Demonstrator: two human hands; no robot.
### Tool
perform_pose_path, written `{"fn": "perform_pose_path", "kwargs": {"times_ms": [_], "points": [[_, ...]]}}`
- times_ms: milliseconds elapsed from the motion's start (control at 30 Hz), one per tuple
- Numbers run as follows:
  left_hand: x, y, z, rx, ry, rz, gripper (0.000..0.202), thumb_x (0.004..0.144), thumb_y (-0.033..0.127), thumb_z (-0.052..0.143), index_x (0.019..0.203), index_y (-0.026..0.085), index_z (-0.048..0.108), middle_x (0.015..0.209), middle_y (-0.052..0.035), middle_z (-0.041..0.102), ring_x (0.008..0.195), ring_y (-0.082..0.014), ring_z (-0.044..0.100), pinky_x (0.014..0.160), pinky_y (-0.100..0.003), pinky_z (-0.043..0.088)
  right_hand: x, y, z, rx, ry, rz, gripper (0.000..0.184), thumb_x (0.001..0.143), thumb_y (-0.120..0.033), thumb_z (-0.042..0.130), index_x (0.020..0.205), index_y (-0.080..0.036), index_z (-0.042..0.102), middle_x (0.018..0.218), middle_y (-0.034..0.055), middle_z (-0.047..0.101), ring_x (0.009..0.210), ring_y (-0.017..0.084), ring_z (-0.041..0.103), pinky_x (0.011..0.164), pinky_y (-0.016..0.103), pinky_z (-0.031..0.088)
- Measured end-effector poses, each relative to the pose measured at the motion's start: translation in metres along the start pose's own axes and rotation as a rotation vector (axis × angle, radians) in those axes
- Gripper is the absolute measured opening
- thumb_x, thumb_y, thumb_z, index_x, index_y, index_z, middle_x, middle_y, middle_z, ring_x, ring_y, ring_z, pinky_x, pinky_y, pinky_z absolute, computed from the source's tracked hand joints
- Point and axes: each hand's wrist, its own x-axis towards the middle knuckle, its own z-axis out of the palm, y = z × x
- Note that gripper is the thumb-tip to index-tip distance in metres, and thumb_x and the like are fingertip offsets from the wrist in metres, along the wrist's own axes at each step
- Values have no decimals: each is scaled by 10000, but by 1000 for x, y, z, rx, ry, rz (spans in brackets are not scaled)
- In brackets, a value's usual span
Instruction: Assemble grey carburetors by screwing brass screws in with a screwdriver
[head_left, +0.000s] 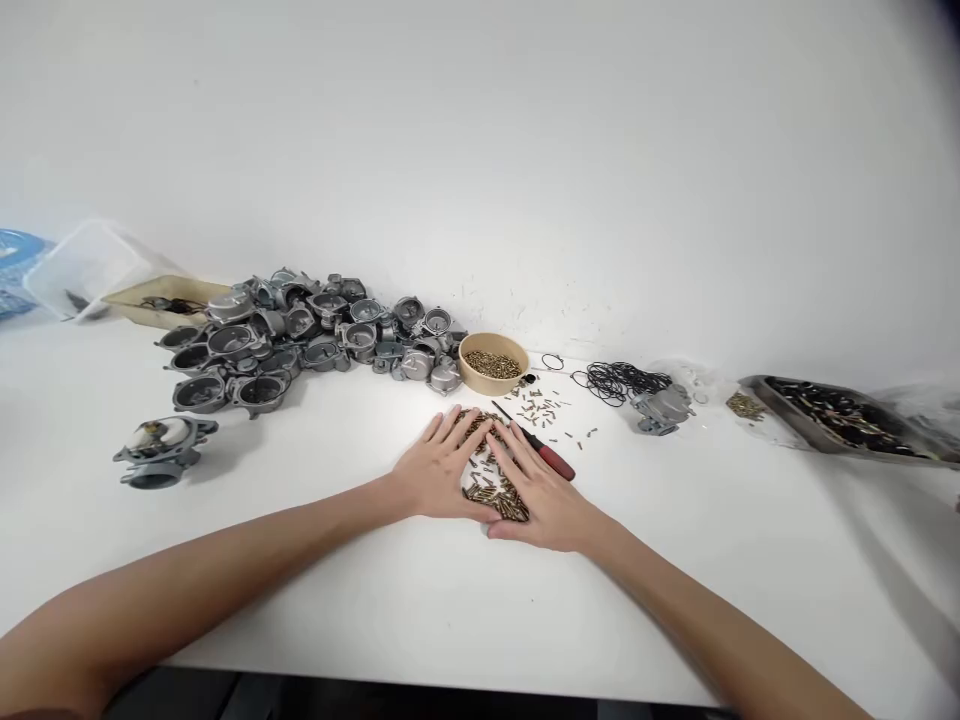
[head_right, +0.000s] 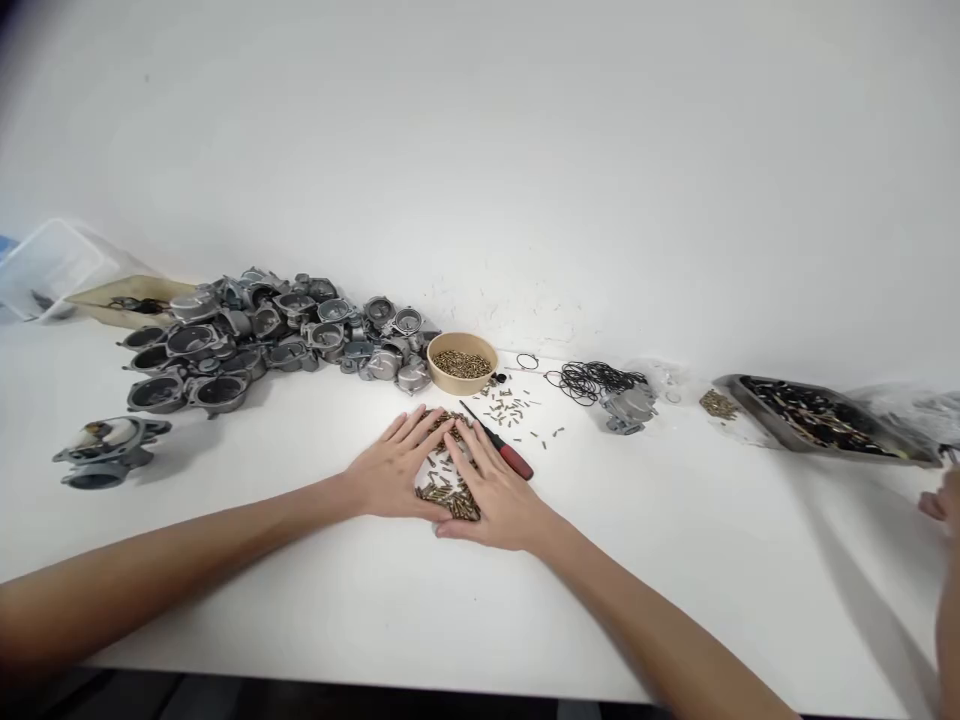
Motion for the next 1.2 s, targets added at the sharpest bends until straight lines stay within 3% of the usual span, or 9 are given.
{"fn": "perform_pose_path", "kwargs": {"times_ms": [200,333,433,700,800,933,1067,1133,1200], "points": [[16,-6,11,14,66,1,1108,881,851,377,1639,75,155,1711,-176,93,1587,-374,61,1303,-497,100,20,0,5,-50,55,38,961,969,-702,437,1644,-275,-98,1721,36,-70,1591,343,-38,1286,548,190],[29,-9,12,60,152,58,658,1042,478,432,1535,43,391,1631,-231,343,1562,-340,228,1282,-481,209,34,1,11,-64,119,109,838,1025,-635,346,1657,-233,-30,1726,56,15,1597,311,18,1290,541,206],[35,-11,10,-49,243,153,411,1014,223,462,1375,46,551,1498,-230,523,1513,-324,345,1278,-481,225,42,2,15,-62,195,99,720,1068,-538,283,1661,-230,16,1724,57,93,1595,284,100,1288,515,244],[32,-6,-6,-339,554,-95,421,981,63,287,1315,199,504,1363,-125,612,1276,-214,601,1092,-412,510,66,-6,8,-40,373,117,593,1084,-336,214,1648,-157,176,1659,141,307,1489,304,400,1105,479,528],[4,-15,-37,-376,636,-108,362,947,76,388,1237,217,550,1450,-105,563,1354,-240,546,1147,-454,456,58,-6,7,-87,460,65,555,1084,-324,253,1606,-147,317,1617,152,384,1495,318,388,1156,528,471],[-76,-44,-94,-238,896,-71,188,957,187,504,1059,225,658,1358,-81,642,1339,-266,550,1184,-483,397,33,-16,4,-190,391,-308,601,1043,-398,459,1601,-210,340,1649,136,328,1567,361,199,1241,626,287],[-168,-87,-122,139,1031,-592,271,918,411,616,1114,236,680,1380,-108,618,1356,-372,518,1156,-605,382,30,-31,1,-251,263,-453,556,1019,-402,555,1557,-337,429,1705,95,188,1572,410,119,1225,666,254],[-201,-105,-118,234,914,-902,473,891,577,614,1241,261,642,1507,-141,506,1389,-438,472,1099,-666,410,41,-33,0,-245,290,-417,435,1044,-323,520,1475,-373,540,1688,82,252,1564,387,187,1224,644,277],[-220,-118,-109,194,746,-1045,620,884,686,566,1388,327,539,1604,-135,387,1329,-427,540,1016,-628,496,57,-29,0,-244,313,-375,374,1058,-284,485,1396,-362,624,1643,94,356,1539,366,282,1221,627,301]]}}
